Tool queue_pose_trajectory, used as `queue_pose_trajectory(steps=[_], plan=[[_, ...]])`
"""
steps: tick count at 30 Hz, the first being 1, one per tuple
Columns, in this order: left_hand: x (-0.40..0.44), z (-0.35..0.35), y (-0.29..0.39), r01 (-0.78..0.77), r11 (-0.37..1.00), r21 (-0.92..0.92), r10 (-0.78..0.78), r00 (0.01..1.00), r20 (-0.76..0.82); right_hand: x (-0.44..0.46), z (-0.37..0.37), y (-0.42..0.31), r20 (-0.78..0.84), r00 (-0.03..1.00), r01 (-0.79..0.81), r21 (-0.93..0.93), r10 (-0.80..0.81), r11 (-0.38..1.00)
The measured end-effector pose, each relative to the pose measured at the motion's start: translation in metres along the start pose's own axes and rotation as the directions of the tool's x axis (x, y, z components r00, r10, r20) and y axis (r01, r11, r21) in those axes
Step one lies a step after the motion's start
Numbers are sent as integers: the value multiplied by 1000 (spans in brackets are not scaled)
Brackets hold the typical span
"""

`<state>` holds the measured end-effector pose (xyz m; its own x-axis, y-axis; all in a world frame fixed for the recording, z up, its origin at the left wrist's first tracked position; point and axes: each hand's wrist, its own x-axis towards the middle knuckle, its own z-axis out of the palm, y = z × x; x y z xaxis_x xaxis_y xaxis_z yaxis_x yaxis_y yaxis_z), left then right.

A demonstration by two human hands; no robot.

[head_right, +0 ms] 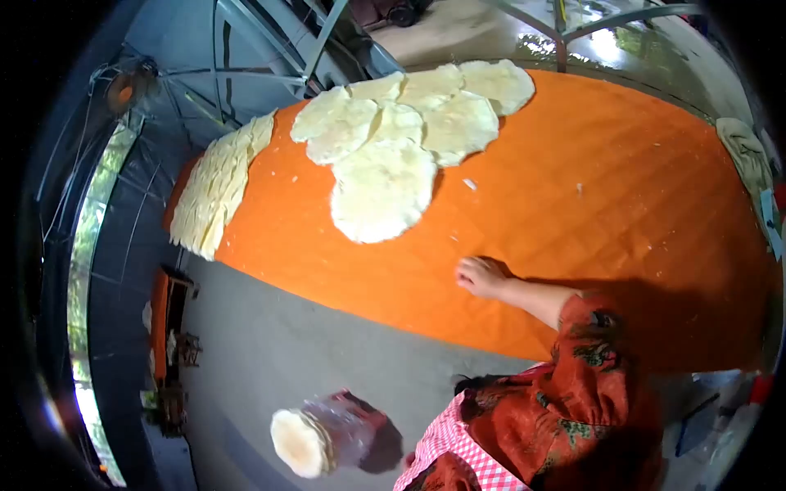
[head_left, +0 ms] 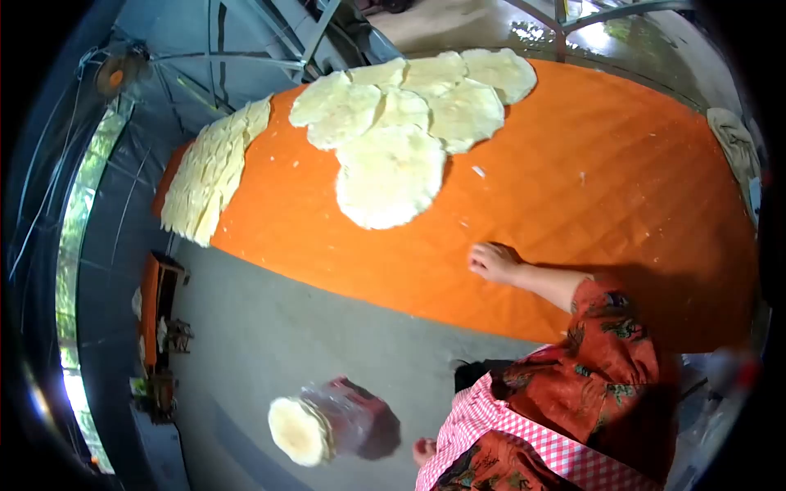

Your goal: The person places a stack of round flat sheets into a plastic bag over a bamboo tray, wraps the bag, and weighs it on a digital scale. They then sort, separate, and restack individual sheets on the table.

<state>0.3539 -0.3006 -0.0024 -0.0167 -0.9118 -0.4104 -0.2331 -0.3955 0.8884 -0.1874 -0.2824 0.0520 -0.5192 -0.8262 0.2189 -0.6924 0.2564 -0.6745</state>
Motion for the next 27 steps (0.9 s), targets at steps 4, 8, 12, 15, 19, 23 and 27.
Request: queue_pose_trajectory(steps=[4,8,12,15,19,23,27], plan=[[185,27,151,-293,956,33,279,936,216,12,-3,-11,102,995,-10,-151,25,989],[375,110,275,-490,872,-4,457,809,369,89,-23,-17,575,719,-455,-37,391,890],[488,202,379,-737,653,173,572,630,525,297,11,22,216,958,-264,387,191,884],[580,301,463,-886,343,313,628,463,625,469,12,57,-401,888,-127,256,225,958],[698,385,513,-940,-15,341,665,245,705,601,38,138,-462,459,-703,333,759,628],[757,466,506,-864,-233,446,691,176,701,653,16,120,-304,293,-808,428,907,404],[759,462,514,-937,-49,346,683,221,696,716,46,183,-484,513,-672,287,709,683]])
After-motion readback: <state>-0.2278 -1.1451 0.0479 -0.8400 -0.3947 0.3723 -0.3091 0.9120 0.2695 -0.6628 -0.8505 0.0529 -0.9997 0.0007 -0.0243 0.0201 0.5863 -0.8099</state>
